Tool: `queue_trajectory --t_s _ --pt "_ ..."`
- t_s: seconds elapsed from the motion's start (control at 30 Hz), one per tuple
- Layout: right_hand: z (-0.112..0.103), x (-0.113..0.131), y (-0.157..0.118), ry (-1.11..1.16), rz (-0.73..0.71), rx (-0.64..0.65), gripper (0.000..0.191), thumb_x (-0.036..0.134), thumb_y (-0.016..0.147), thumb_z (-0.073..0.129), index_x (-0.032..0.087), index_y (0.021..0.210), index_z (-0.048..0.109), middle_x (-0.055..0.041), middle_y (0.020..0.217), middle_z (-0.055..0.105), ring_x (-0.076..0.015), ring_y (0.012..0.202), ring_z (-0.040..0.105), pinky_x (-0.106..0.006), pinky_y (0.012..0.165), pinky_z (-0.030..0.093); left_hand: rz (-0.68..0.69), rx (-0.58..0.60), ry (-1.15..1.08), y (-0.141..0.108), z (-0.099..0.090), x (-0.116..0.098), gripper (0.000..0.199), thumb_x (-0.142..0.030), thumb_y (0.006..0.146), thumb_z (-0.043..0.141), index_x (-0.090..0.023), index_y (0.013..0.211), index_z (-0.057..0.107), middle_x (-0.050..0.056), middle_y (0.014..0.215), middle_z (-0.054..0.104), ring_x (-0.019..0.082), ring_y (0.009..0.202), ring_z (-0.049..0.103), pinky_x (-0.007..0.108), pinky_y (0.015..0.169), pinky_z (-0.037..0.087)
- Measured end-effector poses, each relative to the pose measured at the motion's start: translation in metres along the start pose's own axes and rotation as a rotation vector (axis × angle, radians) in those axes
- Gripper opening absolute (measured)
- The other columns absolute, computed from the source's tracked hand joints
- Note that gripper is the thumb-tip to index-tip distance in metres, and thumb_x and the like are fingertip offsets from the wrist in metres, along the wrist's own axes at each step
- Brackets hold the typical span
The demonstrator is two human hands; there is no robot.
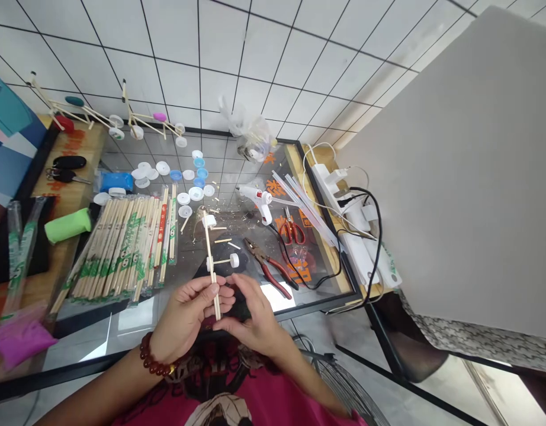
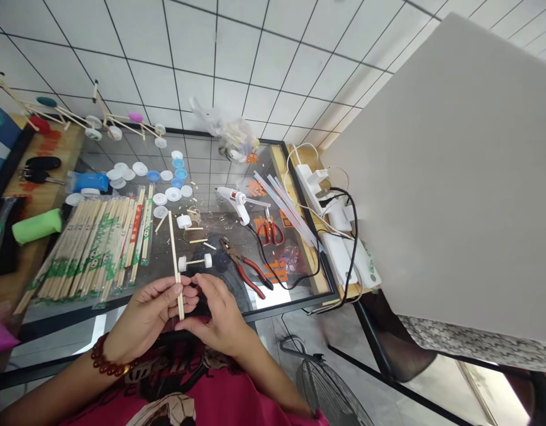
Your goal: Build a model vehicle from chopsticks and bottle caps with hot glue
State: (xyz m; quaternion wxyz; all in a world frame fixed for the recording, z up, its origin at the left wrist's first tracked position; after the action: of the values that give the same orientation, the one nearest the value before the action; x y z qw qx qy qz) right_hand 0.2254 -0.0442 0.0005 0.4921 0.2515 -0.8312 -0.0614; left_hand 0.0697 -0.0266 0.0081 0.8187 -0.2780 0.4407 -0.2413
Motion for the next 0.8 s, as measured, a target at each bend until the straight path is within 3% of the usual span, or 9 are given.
queue_trajectory --t_s 0.13,0.27,0.37,0.43,0.47,0.6,0.8 --pt "0.006 -0.002 -0.005 0.036 0.023 0.011 0.093 0.047 0.087 0.079 0.031 0.162 0.027 -0.0143 0.139 0.06 -0.0265 0.126 0.061 -0.043 0.108 0.054 0.073 0.012 0.052 -0.006 -0.01 0.004 0.046 -0.048 0.055 0.098 -0.017 0.085 0.082 0.008 0.073 0.079 0.019 0.066 0.075 0.026 0.065 0.063" --pt "0.003 -0.003 0.004 0.253 0.081 0.066 0.099 0.059 0.072 0.088 0.03 0.156 0.042 -0.0125 0.136 0.062 -0.0263 0.12 0.064 -0.041 0.104 0.055 0.186 0.074 0.285 -0.011 -0.018 0.005 0.038 -0.051 0.07 0.089 -0.02 0.09 0.083 0.007 0.073 0.079 0.02 0.068 0.076 0.027 0.07 0.063" --pt "-0.005 -0.002 0.014 0.466 0.187 0.037 0.057 0.056 0.083 0.081 0.026 0.13 0.069 -0.0091 0.121 0.069 -0.0214 0.11 0.068 -0.037 0.099 0.056 0.256 0.239 0.562 -0.015 -0.012 0.007 0.029 -0.047 0.084 0.076 -0.019 0.087 0.083 0.007 0.074 0.079 0.019 0.068 0.075 0.026 0.069 0.062" --pt "-0.009 -0.001 0.017 0.526 0.255 -0.001 0.027 0.047 0.091 0.076 0.024 0.106 0.078 -0.0069 0.109 0.073 -0.0181 0.101 0.071 -0.033 0.093 0.058 0.297 0.321 0.697 -0.017 -0.006 0.008 0.03 -0.043 0.09 0.067 -0.019 0.08 0.082 0.007 0.073 0.079 0.018 0.066 0.073 0.026 0.067 0.06" --pt "-0.01 0.0 0.018 0.54 0.276 -0.013 0.021 0.043 0.092 0.075 0.024 0.097 0.079 -0.0059 0.103 0.074 -0.0168 0.095 0.072 -0.031 0.088 0.058 0.309 0.338 0.739 -0.018 -0.003 0.009 0.031 -0.041 0.092 0.065 -0.019 0.078 0.081 0.008 0.072 0.078 0.018 0.066 0.073 0.025 0.067 0.06" --pt "-0.008 0.0 0.015 0.565 0.315 -0.065 0.022 0.043 0.087 0.08 0.022 0.081 0.078 -0.0041 0.088 0.074 -0.0151 0.081 0.072 -0.028 0.076 0.059 0.321 0.336 0.796 -0.018 0.001 0.01 0.03 -0.036 0.094 0.06 -0.019 0.077 0.079 0.007 0.072 0.078 0.018 0.067 0.073 0.025 0.067 0.058" --pt "-0.007 -0.003 0.011 0.56 0.383 -0.097 0.028 0.048 0.079 0.085 0.021 0.073 0.077 -0.0037 0.083 0.074 -0.0154 0.076 0.07 -0.028 0.073 0.059 0.338 0.357 0.833 -0.017 0.002 0.013 0.03 -0.033 0.095 0.059 -0.019 0.075 0.077 0.007 0.071 0.077 0.018 0.067 0.072 0.024 0.066 0.056"
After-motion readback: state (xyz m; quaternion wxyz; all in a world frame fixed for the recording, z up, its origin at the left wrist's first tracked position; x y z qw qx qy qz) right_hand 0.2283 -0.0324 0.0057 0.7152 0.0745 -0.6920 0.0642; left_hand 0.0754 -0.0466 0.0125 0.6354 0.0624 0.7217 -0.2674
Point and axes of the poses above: each hand's wrist, its own y-axis towards the middle knuckle, its own z-axis out of the palm, x = y × z, the point moved 4 cm from there along y, towards the middle knuckle
